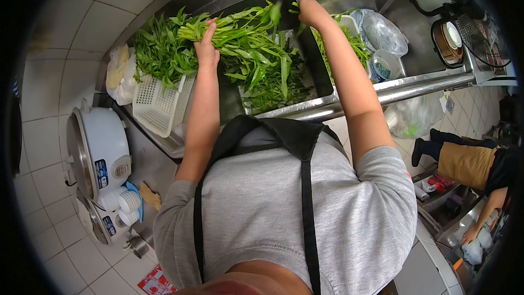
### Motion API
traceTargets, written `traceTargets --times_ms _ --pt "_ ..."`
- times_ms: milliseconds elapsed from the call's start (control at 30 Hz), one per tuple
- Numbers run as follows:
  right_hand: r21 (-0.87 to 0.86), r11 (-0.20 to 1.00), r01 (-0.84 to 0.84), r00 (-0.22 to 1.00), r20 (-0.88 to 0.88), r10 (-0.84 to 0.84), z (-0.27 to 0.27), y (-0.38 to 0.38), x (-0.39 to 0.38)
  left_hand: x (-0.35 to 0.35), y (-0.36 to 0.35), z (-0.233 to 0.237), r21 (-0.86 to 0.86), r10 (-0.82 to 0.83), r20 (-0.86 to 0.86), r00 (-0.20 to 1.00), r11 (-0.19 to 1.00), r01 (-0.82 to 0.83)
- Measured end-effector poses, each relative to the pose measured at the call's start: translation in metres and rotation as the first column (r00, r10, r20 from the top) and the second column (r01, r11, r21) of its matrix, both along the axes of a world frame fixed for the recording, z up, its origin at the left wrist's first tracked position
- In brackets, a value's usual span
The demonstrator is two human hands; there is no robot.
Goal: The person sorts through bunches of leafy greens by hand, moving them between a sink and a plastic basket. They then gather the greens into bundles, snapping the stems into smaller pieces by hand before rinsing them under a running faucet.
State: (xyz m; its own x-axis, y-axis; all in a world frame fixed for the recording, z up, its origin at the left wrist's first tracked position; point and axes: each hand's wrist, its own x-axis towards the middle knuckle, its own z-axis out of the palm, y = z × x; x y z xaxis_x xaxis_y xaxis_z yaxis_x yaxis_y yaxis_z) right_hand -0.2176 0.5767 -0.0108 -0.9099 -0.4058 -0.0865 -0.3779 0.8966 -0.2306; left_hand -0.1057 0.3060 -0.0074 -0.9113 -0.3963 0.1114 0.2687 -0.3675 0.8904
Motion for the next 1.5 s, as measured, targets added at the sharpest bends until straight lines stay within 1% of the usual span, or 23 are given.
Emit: traceTargets --times_ms 33,100,167,233,300,367,433,500,567,633,667,700,767,800,933,1000,1033,1100,1167,1200,1267,1333,1500 --pt "-0.002 1.0 0.002 1.0 0.0 -0.002 -0.003 0.002 -0.002 0.001 -0.001 0.001 -0.002 -0.002 0.0 1.0 1.0 0.002" --pt "-0.278 0.953 0.121 0.992 0.014 -0.122 0.017 0.003 0.008 0.001 0.0 0.004 -0.023 0.06 -0.015 0.998 0.998 -0.06" --pt "-0.172 0.983 0.065 0.993 -0.084 -0.081 0.028 0.001 0.014 0.002 0.003 0.006 -0.098 0.059 -0.041 0.997 0.993 -0.062" --pt "-0.275 0.955 -0.109 0.92 -0.391 -0.008 0.026 -0.002 0.009 0.003 0.006 0.009 -0.174 0.054 -0.072 0.996 0.983 -0.066" --pt "-0.372 0.918 -0.14 0.953 -0.302 0.023 0.029 -0.011 0.007 0.006 0.013 0.015 -0.43 -0.043 -0.123 0.991 0.903 -0.015" --pt "-0.714 0.672 -0.199 0.98 -0.143 0.138 0.026 -0.028 0.009 0.008 0.018 0.018 -0.469 -0.068 -0.12 0.99 0.883 0.004" --pt "-0.609 0.746 -0.27 0.961 -0.124 0.247 0.023 -0.042 0.02 0.007 0.02 0.018 -0.524 -0.096 -0.142 0.985 0.852 0.007" --pt "-0.465 0.837 -0.289 0.947 -0.265 0.179 0.009 -0.05 0.03 0.006 0.019 0.018 -0.501 -0.081 -0.156 0.984 0.865 -0.009" --pt "-0.556 0.796 -0.24 0.962 -0.243 0.12 -0.003 -0.053 0.045 0.009 0.017 0.018 -0.476 -0.061 -0.167 0.984 0.879 -0.027" --pt "-0.528 0.793 -0.302 0.949 -0.093 0.3 -0.015 -0.055 0.058 0.011 0.017 0.021 -0.447 0.014 -0.165 0.986 0.89 -0.088" --pt "-0.505 0.827 -0.246 0.956 0.015 0.293 -0.017 -0.056 0.064 0.009 0.014 0.02 -0.469 0.031 -0.173 0.984 0.877 -0.11" --pt "-0.506 0.827 -0.245 0.956 0.015 0.292 -0.016 -0.054 0.063 0.009 0.012 0.019 -0.469 0.03 -0.173 0.985 0.876 -0.109" --pt "-0.587 0.804 -0.091 0.995 -0.079 0.055 -0.012 -0.047 0.057 0.01 0.011 0.017 -0.272 0.003 -0.147 0.989 0.961 -0.043" --pt "-0.69 0.723 -0.044 0.997 -0.078 -0.014 -0.007 -0.045 0.049 0.012 0.01 0.018 -0.274 0.0 -0.145 0.989 0.961 -0.04" --pt "-0.726 0.662 -0.185 0.981 -0.176 0.081 0.014 -0.047 0.031 0.018 0.014 0.023 -0.247 -0.159 -0.127 0.979 0.961 0.124" --pt "-0.654 0.701 -0.284 0.919 0.024 0.394 0.021 -0.05 0.027 0.017 0.016 0.026 -0.28 -0.207 -0.111 0.972 0.945 0.169" --pt "-0.658 0.699 -0.28 0.919 0.027 0.394 0.023 -0.05 0.028 0.018 0.016 0.027 -0.345 -0.23 -0.112 0.967 0.921 0.179" --pt "-0.662 0.749 -0.036 0.78 0.449 0.435 0.041 -0.049 0.033 0.017 0.015 0.028 -0.412 -0.251 -0.117 0.961 0.893 0.183" --pt "-0.684 0.729 -0.022 0.77 0.453 0.449 0.045 -0.048 0.036 0.017 0.013 0.028 -0.605 -0.263 -0.118 0.958 0.784 0.141" --pt "-0.634 0.768 -0.095 0.768 0.444 0.461 0.039 -0.049 0.03 0.016 0.012 0.029 -0.649 -0.28 -0.133 0.951 0.749 0.13" --pt "-0.579 0.798 -0.167 0.765 0.435 0.475 0.025 -0.053 0.025 0.016 0.013 0.026 -0.667 -0.271 -0.119 0.955 0.734 0.125" --pt "-0.639 0.695 -0.329 0.801 0.2 0.564 0.01 -0.056 0.024 0.016 0.015 0.021 -0.644 -0.256 -0.132 0.958 0.757 0.113" --pt "-0.685 0.678 -0.268 0.797 0.237 0.555 0.006 -0.053 0.032 0.015 0.016 0.013 -0.616 -0.245 -0.188 0.951 0.783 0.08"
